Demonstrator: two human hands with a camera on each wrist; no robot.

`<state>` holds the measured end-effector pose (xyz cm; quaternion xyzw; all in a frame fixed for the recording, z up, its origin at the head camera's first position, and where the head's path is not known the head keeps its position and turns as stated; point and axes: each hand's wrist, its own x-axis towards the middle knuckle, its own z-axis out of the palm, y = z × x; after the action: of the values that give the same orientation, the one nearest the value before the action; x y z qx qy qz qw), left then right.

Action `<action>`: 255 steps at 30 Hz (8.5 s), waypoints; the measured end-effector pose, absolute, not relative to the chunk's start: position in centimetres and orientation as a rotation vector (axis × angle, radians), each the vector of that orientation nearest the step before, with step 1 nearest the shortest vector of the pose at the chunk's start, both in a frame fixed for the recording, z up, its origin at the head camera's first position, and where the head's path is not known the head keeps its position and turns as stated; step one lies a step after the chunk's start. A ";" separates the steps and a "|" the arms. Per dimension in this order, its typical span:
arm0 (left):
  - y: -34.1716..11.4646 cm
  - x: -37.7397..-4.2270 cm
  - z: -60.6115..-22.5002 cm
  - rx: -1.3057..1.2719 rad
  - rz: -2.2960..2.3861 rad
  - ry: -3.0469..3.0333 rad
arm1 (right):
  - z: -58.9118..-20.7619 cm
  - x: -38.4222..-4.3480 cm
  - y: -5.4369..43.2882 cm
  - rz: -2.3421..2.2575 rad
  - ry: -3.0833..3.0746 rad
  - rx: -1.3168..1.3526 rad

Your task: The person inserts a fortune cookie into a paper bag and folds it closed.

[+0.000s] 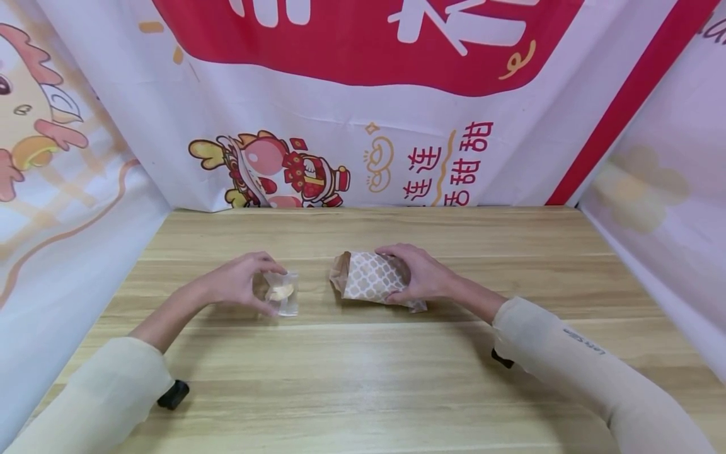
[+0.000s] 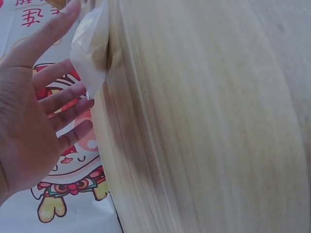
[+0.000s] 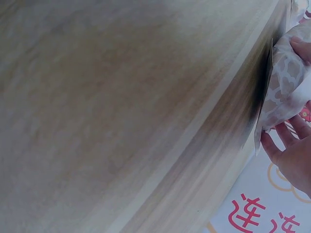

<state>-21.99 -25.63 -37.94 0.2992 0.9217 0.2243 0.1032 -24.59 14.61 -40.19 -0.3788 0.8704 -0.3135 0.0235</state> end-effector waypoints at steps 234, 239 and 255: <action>-15.3 -23.9 -38.0 0.903 1.139 2.716 | -40.1 -25.0 14.3 -1.005 2.621 -1.171; -15.9 -24.3 -38.2 0.908 1.131 2.701 | -40.1 -24.9 14.3 -1.022 2.619 -1.180; -15.8 -24.0 -38.5 0.903 1.140 2.701 | -40.3 -25.1 14.4 -1.020 2.621 -1.186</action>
<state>-24.03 -15.80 -38.50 0.2941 0.8799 0.3714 0.0371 -25.12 14.40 -40.31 -0.3881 0.8579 -0.3338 0.0445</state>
